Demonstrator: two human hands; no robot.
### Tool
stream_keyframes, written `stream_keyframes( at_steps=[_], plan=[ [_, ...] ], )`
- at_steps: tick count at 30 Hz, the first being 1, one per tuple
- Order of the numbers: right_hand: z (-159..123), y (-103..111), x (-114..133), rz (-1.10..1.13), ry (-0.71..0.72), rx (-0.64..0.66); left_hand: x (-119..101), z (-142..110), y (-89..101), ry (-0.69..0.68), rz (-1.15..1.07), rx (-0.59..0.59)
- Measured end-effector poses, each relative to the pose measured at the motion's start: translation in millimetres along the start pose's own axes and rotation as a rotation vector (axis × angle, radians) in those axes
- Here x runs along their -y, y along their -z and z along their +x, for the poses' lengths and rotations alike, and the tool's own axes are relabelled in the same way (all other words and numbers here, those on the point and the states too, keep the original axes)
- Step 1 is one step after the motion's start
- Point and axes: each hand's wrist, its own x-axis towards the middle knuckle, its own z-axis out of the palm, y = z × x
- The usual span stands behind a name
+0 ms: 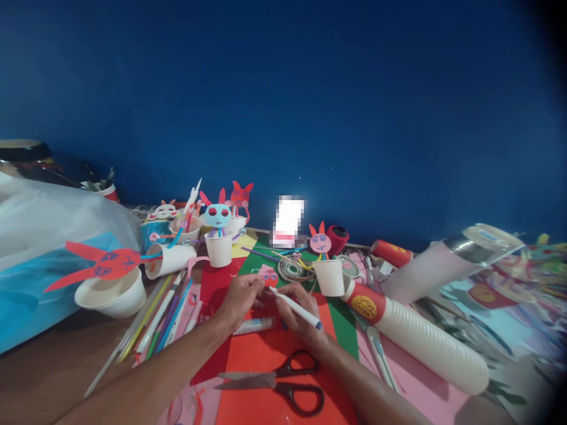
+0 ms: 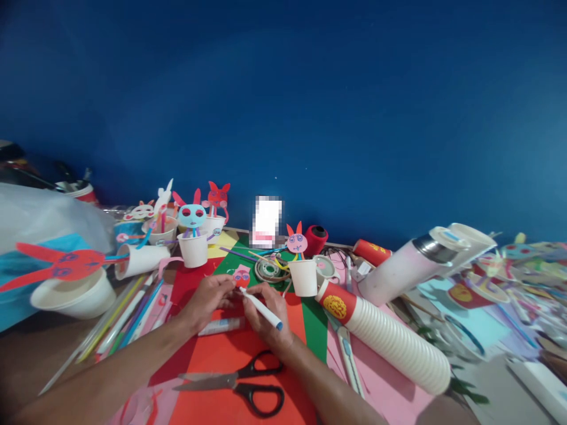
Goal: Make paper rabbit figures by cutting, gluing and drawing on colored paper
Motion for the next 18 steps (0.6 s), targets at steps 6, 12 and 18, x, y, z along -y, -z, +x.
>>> stream_keyframes(
  at_steps=[6,12,18],
  plan=[
    [1.0,-1.7,-0.8,-0.002,0.010,-0.007,0.5,0.3,-0.3,0.002,-0.007,-0.002],
    [1.4,-1.4,-0.2,-0.010,0.010,-0.005,0.5,1.1,-0.5,0.002,-0.008,-0.007],
    [0.7,-2.6,-2.3,-0.024,0.003,0.004,1.2,1.8,-0.2,0.005,-0.006,-0.015]
  ],
)
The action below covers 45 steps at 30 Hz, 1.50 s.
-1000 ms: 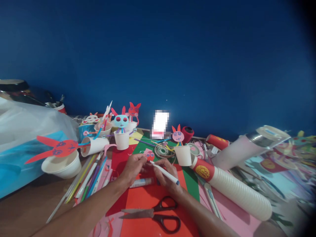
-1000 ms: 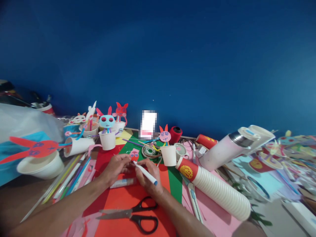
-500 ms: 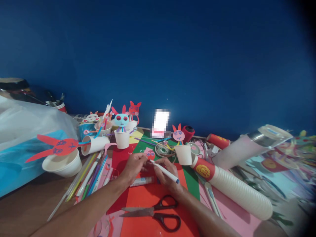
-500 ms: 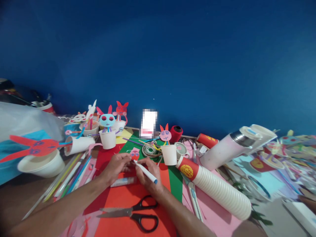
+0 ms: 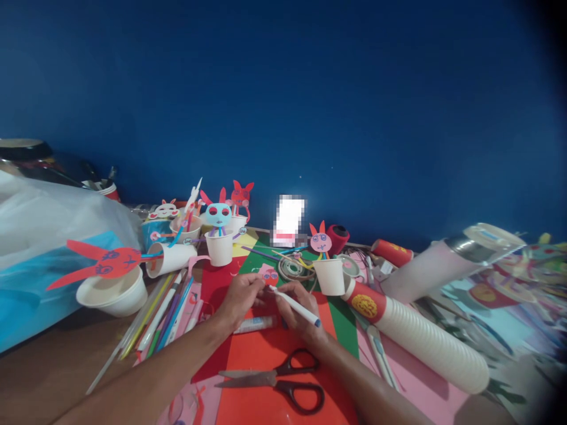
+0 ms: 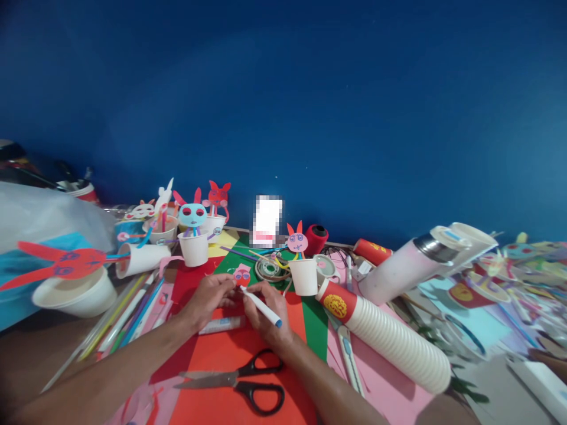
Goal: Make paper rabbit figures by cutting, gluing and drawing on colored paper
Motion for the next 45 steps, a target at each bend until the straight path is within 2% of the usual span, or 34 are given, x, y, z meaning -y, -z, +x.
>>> stream_keyframes(
  at_steps=[45],
  plan=[
    [-1.2,-1.1,-1.1,0.030,-0.051,-0.010,-0.2,0.4,0.4,0.027,-0.042,0.012]
  ],
)
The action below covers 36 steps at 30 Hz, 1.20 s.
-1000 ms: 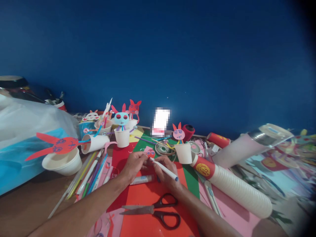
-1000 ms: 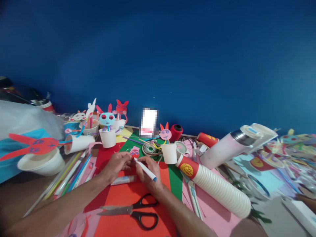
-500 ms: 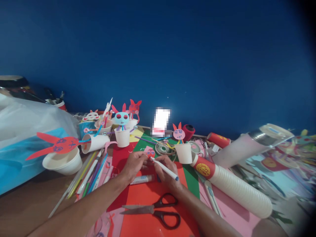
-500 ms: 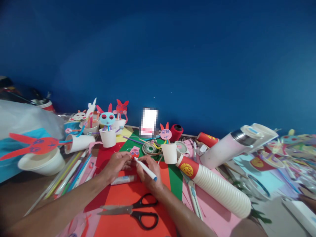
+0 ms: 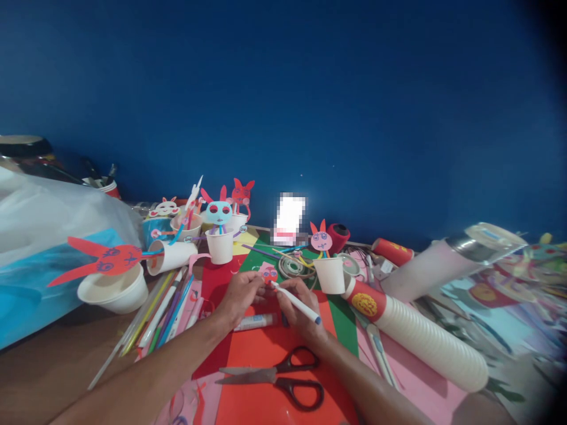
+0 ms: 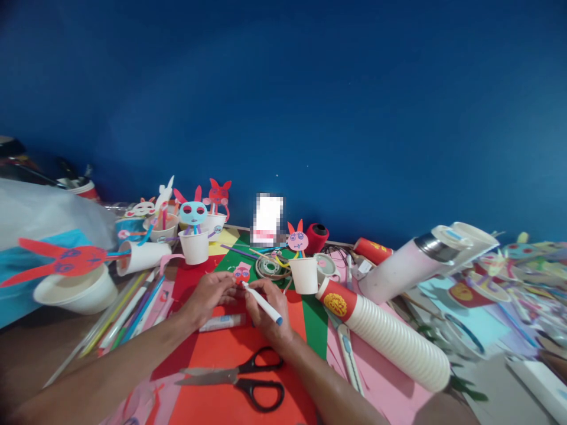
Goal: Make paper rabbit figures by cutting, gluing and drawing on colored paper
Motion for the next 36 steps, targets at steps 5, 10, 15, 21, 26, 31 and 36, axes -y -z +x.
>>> stream_keyframes(
  at_steps=[5,10,15,21,26,31,36],
  plan=[
    [0.4,1.0,0.8,-0.014,-0.004,0.013,-1.7,-1.6,-1.0,0.005,-0.018,0.005],
    [0.0,-0.2,-0.6,0.000,-0.016,0.001,-3.4,-3.1,-1.7,0.014,-0.026,0.004],
    [0.1,0.4,-0.1,-0.012,-0.016,0.014,-3.6,-2.1,-1.4,0.020,-0.041,0.000],
    [0.4,1.0,-0.2,-0.017,-0.015,0.014,-5.1,-3.2,-1.7,0.021,-0.054,0.002],
    [0.0,0.9,-0.1,-0.018,-0.010,0.010,-4.1,-2.6,-1.7,0.020,-0.064,-0.003],
    [-0.3,0.5,-0.1,-0.011,-0.007,0.004,-4.7,-2.8,-2.0,0.017,-0.067,-0.012],
    [-0.5,1.6,0.4,-0.007,0.001,0.011,-5.1,-3.1,-1.9,0.017,-0.070,-0.022]
  ],
)
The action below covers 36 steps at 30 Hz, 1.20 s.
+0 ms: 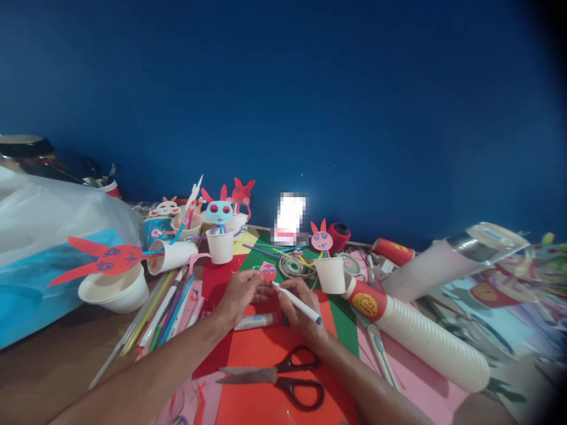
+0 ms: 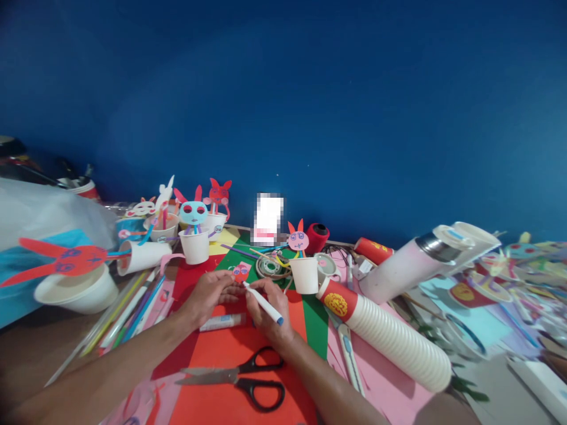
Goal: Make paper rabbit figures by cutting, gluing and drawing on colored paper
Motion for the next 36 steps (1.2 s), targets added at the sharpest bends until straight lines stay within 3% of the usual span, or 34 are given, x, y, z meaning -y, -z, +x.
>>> stream_keyframes(
  at_steps=[8,18,26,36],
  plan=[
    [0.2,4.2,9.0,0.046,0.020,0.030,-1.3,-1.7,0.7,-0.021,0.005,0.005],
    [0.5,-0.4,4.3,0.171,0.027,-0.073,-2.9,-2.4,1.6,-0.019,0.026,0.041],
    [-0.7,4.4,3.4,0.109,0.048,0.003,-0.8,-2.1,1.8,-0.020,0.022,0.039],
    [0.0,1.9,2.1,0.054,0.030,0.007,1.6,0.9,2.6,-0.020,0.037,0.032]
  ],
)
